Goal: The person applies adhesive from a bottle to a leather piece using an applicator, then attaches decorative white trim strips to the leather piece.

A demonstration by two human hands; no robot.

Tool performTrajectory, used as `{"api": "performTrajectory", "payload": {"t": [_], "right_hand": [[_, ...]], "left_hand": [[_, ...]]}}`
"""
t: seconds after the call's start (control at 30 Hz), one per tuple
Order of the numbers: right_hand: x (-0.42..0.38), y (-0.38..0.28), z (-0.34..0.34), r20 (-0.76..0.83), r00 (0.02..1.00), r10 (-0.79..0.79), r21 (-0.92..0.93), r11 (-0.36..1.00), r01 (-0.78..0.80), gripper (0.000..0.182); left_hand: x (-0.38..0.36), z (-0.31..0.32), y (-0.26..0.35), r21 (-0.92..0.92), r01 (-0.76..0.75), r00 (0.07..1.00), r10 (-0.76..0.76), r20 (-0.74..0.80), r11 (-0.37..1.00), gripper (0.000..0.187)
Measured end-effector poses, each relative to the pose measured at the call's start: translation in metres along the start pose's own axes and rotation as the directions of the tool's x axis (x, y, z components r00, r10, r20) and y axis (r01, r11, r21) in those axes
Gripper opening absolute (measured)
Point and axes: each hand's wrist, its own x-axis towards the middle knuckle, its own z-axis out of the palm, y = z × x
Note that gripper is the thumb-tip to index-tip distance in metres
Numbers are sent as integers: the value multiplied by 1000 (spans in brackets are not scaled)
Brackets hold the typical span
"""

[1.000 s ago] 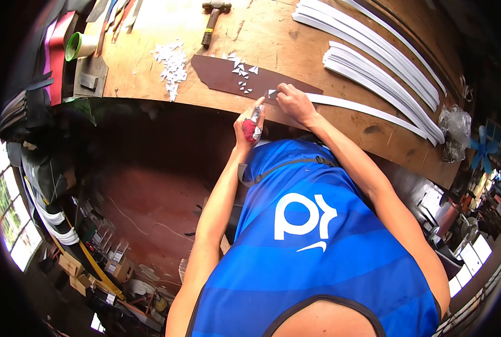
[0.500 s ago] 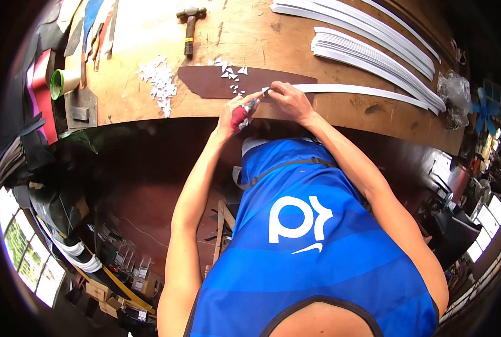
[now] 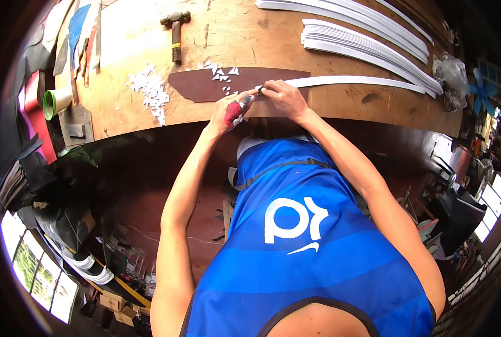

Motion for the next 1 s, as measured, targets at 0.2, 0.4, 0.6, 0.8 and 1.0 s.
{"api": "performTrajectory", "payload": {"t": [0.2,0.4,0.6,0.8,1.0], "right_hand": [[0,0,0,11,1000,6,1,1000,-6,16],[0,-1,-1,21,1000,11,-14,1000,-10,17],[3,-2,-3,19,1000,15,25,1000,-15,19],[3,-2,-3,34,999,26,23,999,-27,18],[3,-1,-5,41,999,23,32,999,-25,17]], "left_hand": [[1,-2,-3,-22,45,998,-44,50,999,41],[7,4,-4,189,75,987,-100,127,979,40],[4,0,-2,194,-21,998,9,63,981,33],[10,5,-4,272,-39,996,14,92,961,33],[-8,4,-13,186,-68,997,59,53,980,39]]}}
